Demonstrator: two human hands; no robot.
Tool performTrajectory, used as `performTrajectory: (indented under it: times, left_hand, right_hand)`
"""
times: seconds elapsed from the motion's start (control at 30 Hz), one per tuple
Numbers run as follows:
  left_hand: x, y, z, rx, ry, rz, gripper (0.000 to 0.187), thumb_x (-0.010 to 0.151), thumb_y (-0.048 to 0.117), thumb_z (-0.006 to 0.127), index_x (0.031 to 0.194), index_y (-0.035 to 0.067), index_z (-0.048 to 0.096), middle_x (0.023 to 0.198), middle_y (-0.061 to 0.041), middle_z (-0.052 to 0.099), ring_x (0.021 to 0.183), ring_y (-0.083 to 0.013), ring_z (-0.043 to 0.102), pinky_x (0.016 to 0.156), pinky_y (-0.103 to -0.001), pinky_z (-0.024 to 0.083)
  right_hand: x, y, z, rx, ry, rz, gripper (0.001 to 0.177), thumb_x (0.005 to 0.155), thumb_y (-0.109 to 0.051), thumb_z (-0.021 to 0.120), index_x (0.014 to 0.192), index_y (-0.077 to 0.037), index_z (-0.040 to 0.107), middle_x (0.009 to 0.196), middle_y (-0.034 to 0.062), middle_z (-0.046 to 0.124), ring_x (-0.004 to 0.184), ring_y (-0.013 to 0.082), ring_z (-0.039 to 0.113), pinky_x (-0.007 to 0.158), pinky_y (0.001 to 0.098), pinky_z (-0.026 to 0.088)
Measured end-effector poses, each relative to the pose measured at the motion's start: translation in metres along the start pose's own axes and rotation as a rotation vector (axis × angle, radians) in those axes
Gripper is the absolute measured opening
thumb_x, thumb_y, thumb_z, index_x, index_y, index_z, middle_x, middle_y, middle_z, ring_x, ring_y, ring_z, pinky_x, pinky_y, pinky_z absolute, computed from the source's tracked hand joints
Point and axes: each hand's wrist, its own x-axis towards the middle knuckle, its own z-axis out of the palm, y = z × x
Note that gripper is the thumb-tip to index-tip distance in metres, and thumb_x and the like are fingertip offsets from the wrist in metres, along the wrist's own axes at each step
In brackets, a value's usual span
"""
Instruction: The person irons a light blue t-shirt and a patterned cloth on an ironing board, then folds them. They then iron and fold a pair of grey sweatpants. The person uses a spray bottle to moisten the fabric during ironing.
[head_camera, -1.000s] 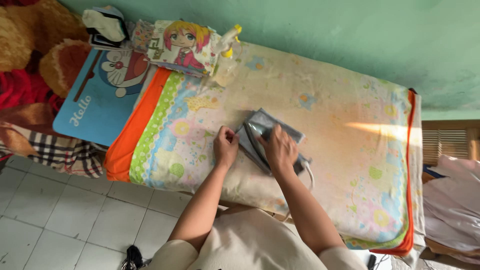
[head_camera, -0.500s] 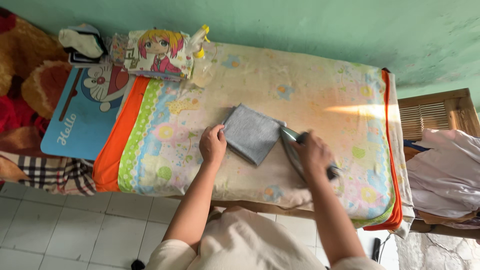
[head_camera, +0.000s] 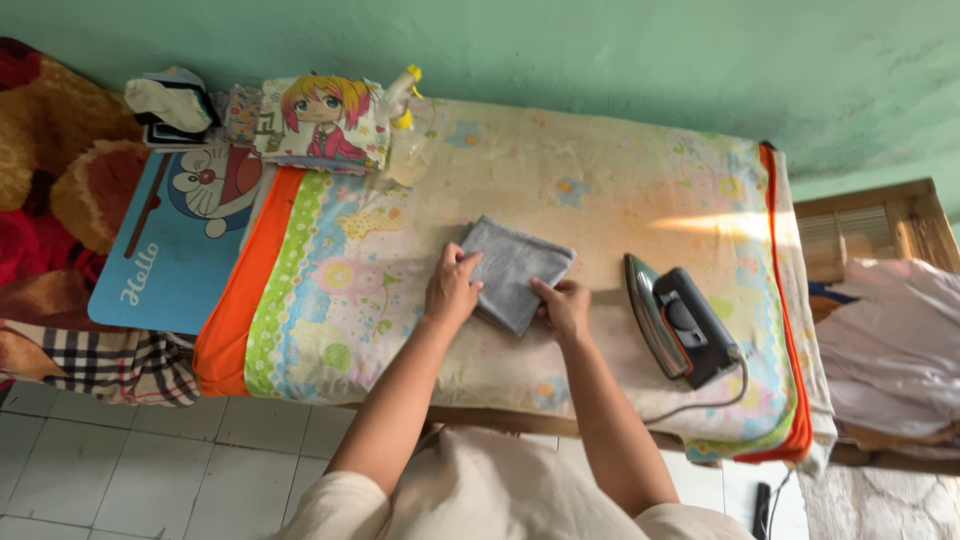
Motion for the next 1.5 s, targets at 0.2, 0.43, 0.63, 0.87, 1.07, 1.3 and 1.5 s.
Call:
performTrajectory:
  times: [0.2, 0.43, 0.63, 0.87, 1.07, 1.3, 1.5]
  left_hand:
    - [0.021, 0.045, 0.011, -1.248, -0.012, -0.540, 0.064, 0.095, 0.053, 0.050, 0.148, 0.020, 0.041, 0.142, -0.011, 0.053, 0.113, -0.0298, 0.064, 0.083, -0.055, 0.058]
    - [0.072, 0.019, 0.016, -1.875, -0.352, -0.269, 0.083, 0.086, 0.033, 0.067, 0.155, 0.013, 0.027, 0.137, -0.019, 0.059, 0.120, -0.0304, 0.063, 0.100, -0.044, 0.054]
    - [0.042, -0.029, 0.086, -0.730, 0.040, -0.346, 0.058, 0.077, 0.006, 0.078, 0.132, 0.004, 0.060, 0.113, -0.016, 0.073, 0.096, -0.0212, 0.073, 0.085, -0.035, 0.058]
    - [-0.023, 0.000, 0.043, -0.252, -0.239, -0.440, 0.031, 0.076, 0.034, 0.085, 0.081, 0.005, 0.079, 0.075, -0.009, 0.076, 0.070, -0.0227, 0.072, 0.068, -0.038, 0.056]
    - [-0.041, 0.016, 0.027, -0.162, -0.285, -0.433, 0.032, 0.074, 0.034, 0.088, 0.081, 0.004, 0.075, 0.077, -0.012, 0.074, 0.073, -0.0259, 0.072, 0.069, -0.039, 0.056]
    - [-0.044, 0.007, 0.037, -0.075, -0.100, -0.397, 0.021, 0.081, 0.024, 0.077, 0.082, 0.003, 0.074, 0.091, -0.021, 0.074, 0.089, -0.0381, 0.070, 0.078, -0.049, 0.055]
    - [-0.050, 0.008, 0.040, 0.000, -0.154, -0.361, 0.015, 0.086, 0.017, 0.068, 0.084, 0.003, 0.074, 0.092, -0.021, 0.073, 0.090, -0.0418, 0.070, 0.079, -0.051, 0.056]
  right_hand:
    - [-0.031, -0.070, 0.006, -0.228, -0.324, -0.634, 0.023, 0.097, -0.010, 0.070, 0.117, -0.001, 0.062, 0.104, 0.0099, 0.076, 0.086, 0.0233, 0.074, 0.065, 0.0334, 0.059]
    - [-0.072, -0.107, -0.036, -1.180, -0.114, -1.396, 0.060, 0.082, 0.004, 0.063, 0.136, -0.021, 0.067, 0.146, 0.0043, 0.062, 0.134, 0.0355, 0.058, 0.112, 0.0498, 0.042]
    - [-0.040, -0.057, -0.086, -1.292, -0.055, -1.018, 0.031, 0.081, -0.020, 0.074, 0.112, -0.018, 0.073, 0.138, 0.0049, 0.065, 0.137, 0.0309, 0.053, 0.114, 0.0423, 0.042]
    - [-0.010, -0.070, -0.158, -1.230, 0.544, -0.413, 0.053, 0.081, -0.048, 0.083, 0.106, -0.004, 0.068, 0.104, 0.0187, 0.073, 0.101, 0.0370, 0.069, 0.085, 0.0486, 0.051]
    - [-0.033, -0.085, -0.137, -1.245, 0.402, -0.463, 0.062, 0.079, -0.060, 0.082, 0.101, -0.005, 0.067, 0.096, 0.0198, 0.074, 0.091, 0.0395, 0.071, 0.077, 0.0503, 0.054]
    - [-0.055, -0.052, -0.003, -1.352, 0.053, -0.709, 0.051, 0.083, -0.058, 0.076, 0.095, -0.011, 0.060, 0.086, 0.0147, 0.073, 0.081, 0.0346, 0.072, 0.068, 0.0470, 0.056]
    - [-0.017, -0.069, 0.044, -1.325, 0.249, -0.951, 0.045, 0.084, -0.048, 0.079, 0.097, -0.009, 0.060, 0.089, 0.0116, 0.073, 0.084, 0.0300, 0.073, 0.068, 0.0441, 0.055]
